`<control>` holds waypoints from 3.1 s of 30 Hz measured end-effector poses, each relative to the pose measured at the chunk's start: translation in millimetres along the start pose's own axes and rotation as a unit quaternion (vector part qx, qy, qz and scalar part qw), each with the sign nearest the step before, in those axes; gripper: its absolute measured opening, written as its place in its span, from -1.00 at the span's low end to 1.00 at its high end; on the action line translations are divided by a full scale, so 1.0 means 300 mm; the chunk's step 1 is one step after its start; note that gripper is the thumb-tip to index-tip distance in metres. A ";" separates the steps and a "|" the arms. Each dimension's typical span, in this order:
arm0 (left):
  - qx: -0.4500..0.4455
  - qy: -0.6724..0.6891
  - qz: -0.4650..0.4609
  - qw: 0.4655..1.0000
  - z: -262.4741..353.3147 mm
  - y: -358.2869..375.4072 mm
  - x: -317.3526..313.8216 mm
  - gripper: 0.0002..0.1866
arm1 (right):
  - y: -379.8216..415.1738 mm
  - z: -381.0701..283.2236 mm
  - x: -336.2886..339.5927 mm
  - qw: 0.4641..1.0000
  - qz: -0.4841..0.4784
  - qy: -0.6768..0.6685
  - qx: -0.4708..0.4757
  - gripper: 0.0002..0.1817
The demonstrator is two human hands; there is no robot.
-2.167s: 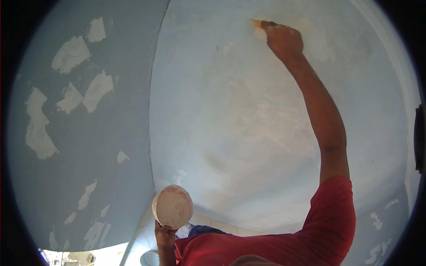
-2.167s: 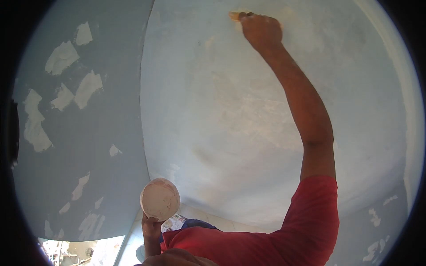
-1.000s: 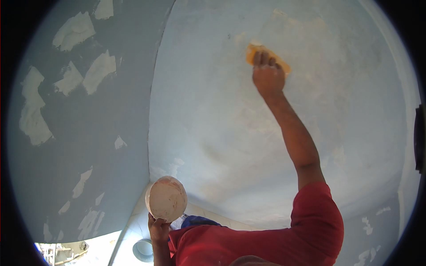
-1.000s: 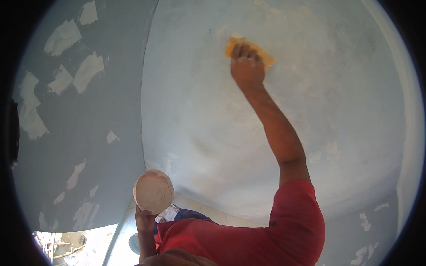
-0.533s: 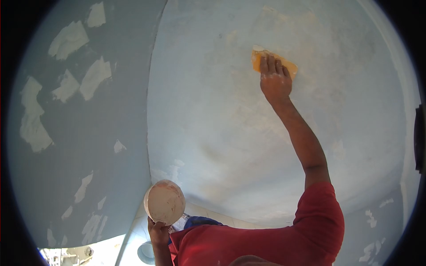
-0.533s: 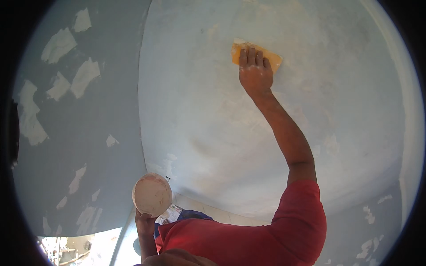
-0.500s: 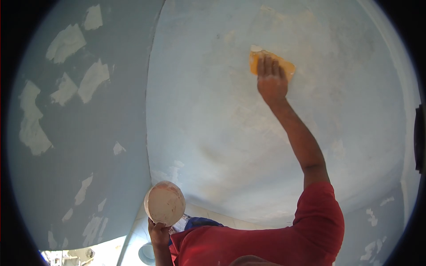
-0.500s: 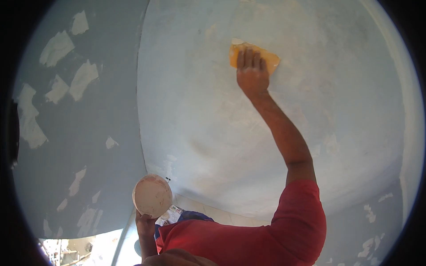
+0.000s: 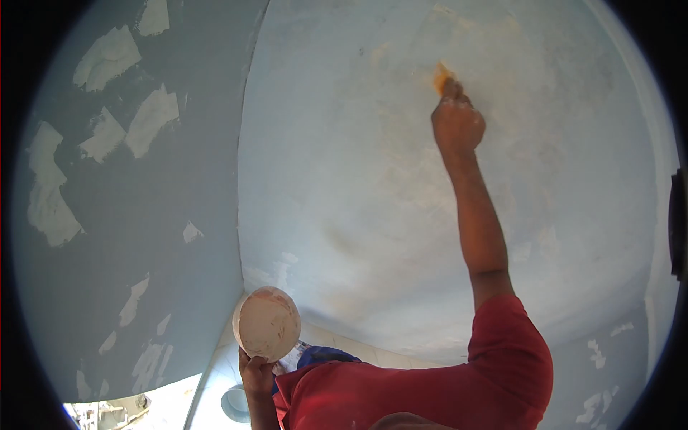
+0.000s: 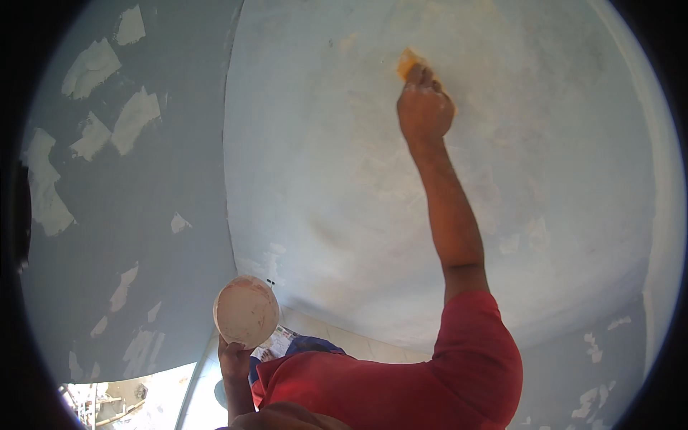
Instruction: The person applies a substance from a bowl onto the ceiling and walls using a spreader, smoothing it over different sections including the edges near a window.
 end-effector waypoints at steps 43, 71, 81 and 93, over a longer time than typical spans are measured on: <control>0.003 0.036 0.000 0.999 0.006 0.002 -0.009 -0.23 | -0.106 -0.227 -0.011 0.974 0.013 0.037 0.223 -0.74; 0.104 -0.030 -0.058 0.992 0.058 -0.138 0.065 -0.12 | 1.381 -0.664 0.045 -0.069 -0.488 -0.799 -0.343 -0.56; 0.098 -0.027 -0.084 0.991 0.089 -0.167 0.027 -0.13 | 1.393 -0.652 0.084 -0.105 -0.458 -0.809 -0.354 -0.49; 0.037 -0.076 -0.179 0.980 0.157 -0.133 -0.121 -0.16 | 1.170 -0.467 0.233 0.251 -0.470 -0.817 -0.220 -0.55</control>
Point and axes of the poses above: each hand's wrist, its own y-axis away from the middle knuckle, its own x-axis out of the back of the hand, z = x × y, the point moved 6 cm from there along -y, towards the middle knuckle, and after that the axes turned 12 degrees about -z, right-handed, at the moved point
